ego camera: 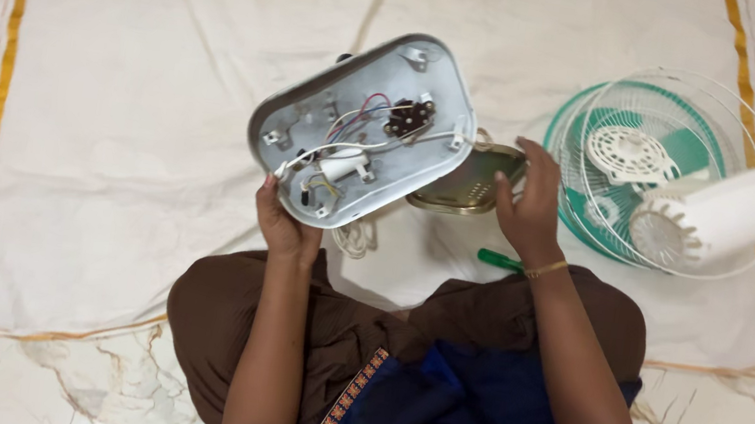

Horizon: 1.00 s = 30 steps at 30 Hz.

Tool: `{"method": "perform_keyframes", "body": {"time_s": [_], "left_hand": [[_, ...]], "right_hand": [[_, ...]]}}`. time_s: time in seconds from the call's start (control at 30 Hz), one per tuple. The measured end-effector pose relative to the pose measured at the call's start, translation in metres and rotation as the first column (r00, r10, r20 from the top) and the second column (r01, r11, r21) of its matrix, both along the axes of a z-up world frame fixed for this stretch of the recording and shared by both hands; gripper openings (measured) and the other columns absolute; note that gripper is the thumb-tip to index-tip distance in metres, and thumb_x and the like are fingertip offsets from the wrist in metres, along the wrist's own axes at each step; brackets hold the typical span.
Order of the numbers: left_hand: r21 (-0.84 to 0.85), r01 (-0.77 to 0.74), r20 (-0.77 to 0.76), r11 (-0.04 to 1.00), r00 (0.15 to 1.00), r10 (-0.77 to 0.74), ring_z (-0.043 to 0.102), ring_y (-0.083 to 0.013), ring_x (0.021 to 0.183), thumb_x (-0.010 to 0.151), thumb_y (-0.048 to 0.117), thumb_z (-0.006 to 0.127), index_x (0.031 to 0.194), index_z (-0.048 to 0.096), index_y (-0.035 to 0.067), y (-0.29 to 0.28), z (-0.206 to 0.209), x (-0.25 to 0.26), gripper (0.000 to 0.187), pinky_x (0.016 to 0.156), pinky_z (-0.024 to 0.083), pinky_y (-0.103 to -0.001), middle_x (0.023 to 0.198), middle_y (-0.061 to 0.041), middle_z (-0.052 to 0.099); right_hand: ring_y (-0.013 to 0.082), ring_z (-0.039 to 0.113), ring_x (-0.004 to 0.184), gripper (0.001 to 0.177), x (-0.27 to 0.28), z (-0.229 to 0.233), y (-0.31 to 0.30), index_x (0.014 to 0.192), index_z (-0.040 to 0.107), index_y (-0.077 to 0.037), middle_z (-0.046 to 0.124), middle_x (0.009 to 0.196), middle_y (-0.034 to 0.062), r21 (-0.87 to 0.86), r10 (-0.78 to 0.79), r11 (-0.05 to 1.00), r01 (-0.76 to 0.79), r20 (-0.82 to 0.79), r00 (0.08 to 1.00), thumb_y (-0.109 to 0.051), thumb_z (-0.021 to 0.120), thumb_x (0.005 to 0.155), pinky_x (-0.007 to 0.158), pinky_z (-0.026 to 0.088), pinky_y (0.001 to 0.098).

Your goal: The person disassembles a small electric fan by removing screws from the back cover, opening the casing, and detaching the motor assembly. The person uses a screwdriver to loosen screws and separates the fan components.

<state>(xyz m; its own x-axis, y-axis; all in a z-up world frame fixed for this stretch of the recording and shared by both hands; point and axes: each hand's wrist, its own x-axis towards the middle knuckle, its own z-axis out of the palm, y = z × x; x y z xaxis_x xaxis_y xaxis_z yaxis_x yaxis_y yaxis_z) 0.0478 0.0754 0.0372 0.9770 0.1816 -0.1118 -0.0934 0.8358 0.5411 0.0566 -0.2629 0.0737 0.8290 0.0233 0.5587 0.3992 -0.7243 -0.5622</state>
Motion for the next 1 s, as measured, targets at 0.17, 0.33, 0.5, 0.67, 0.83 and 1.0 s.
{"method": "perform_keyframes", "body": {"time_s": [0.17, 0.33, 0.5, 0.67, 0.83, 1.0], "left_hand": [[0.065, -0.027, -0.039, 0.997, 0.999, 0.029, 0.062, -0.0233, 0.117, 0.105, 0.047, 0.047, 0.129, 0.057, 0.005, 0.003, 0.011, 0.004, 0.049, 0.103, 0.05, -0.04, 0.126, -0.011, 0.064], [0.136, -0.032, -0.039, 0.99, 0.999, 0.037, 0.063, -0.0228, 0.113, 0.105, 0.048, 0.043, 0.126, 0.057, 0.006, 0.009, 0.024, 0.011, 0.049, 0.098, 0.051, -0.039, 0.122, -0.011, 0.065], [0.197, 0.035, -0.155, 0.98, 0.988, -0.004, 0.062, -0.0242, 0.113, 0.103, 0.048, 0.042, 0.131, 0.055, 0.003, 0.01, 0.046, 0.026, 0.054, 0.098, 0.051, -0.04, 0.123, -0.013, 0.064], [0.373, 0.045, -0.21, 0.927, 0.977, 0.037, 0.061, -0.0245, 0.118, 0.102, 0.048, 0.046, 0.14, 0.052, 0.0, 0.011, 0.07, 0.042, 0.061, 0.102, 0.05, -0.039, 0.13, -0.014, 0.063], [0.383, 0.067, -0.215, 0.921, 0.977, 0.019, 0.062, -0.0247, 0.12, 0.101, 0.048, 0.047, 0.143, 0.05, 0.0, 0.013, 0.085, 0.059, 0.063, 0.102, 0.05, -0.039, 0.134, -0.014, 0.063], [0.705, -0.137, -0.048, 0.696, 0.97, 0.239, 0.062, -0.0245, 0.12, 0.106, 0.036, 0.049, 0.142, 0.056, -0.004, 0.016, 0.094, 0.068, 0.054, 0.105, 0.048, -0.036, 0.13, -0.017, 0.067]], "right_hand": [[0.0422, 0.049, 0.124, 0.047, -0.03, -0.019, 0.001, 0.131, 0.05, 0.005, 0.049, 0.129, 0.0243, -0.212, -0.148, 0.967, 0.143, -0.005, 0.989, -0.014, 0.072, 0.093, 0.107, 0.043, 0.0525], [0.0433, 0.052, 0.111, 0.05, -0.049, -0.049, 0.005, 0.118, 0.058, 0.001, 0.053, 0.117, 0.0253, -0.368, -0.077, 0.929, -0.026, -0.265, 0.961, -0.019, 0.078, 0.076, 0.09, 0.048, 0.0519], [0.0359, 0.061, 0.105, 0.045, -0.042, -0.091, 0.004, 0.115, 0.062, -0.012, 0.061, 0.114, 0.0136, -0.561, -0.243, 0.808, -0.18, -0.596, 0.766, -0.027, 0.077, 0.076, 0.082, 0.054, 0.0497], [0.0342, 0.064, 0.106, 0.035, -0.036, -0.131, -0.005, 0.118, 0.062, -0.015, 0.064, 0.114, 0.0111, -0.657, -0.359, 0.707, -0.261, -0.652, 0.668, -0.025, 0.067, 0.084, 0.082, 0.055, 0.0511], [0.0354, 0.063, 0.108, 0.029, -0.035, -0.144, -0.006, 0.116, 0.063, -0.018, 0.063, 0.116, 0.0094, -0.678, -0.409, 0.713, -0.18, -0.611, 0.678, -0.024, 0.064, 0.088, 0.083, 0.054, 0.055], [0.0354, 0.061, 0.113, 0.037, -0.038, -0.136, -0.003, 0.12, 0.061, -0.019, 0.06, 0.118, 0.0085, -0.647, -0.464, 0.744, -0.166, -0.679, 0.568, -0.029, 0.069, 0.085, 0.086, 0.052, 0.0568]]}}
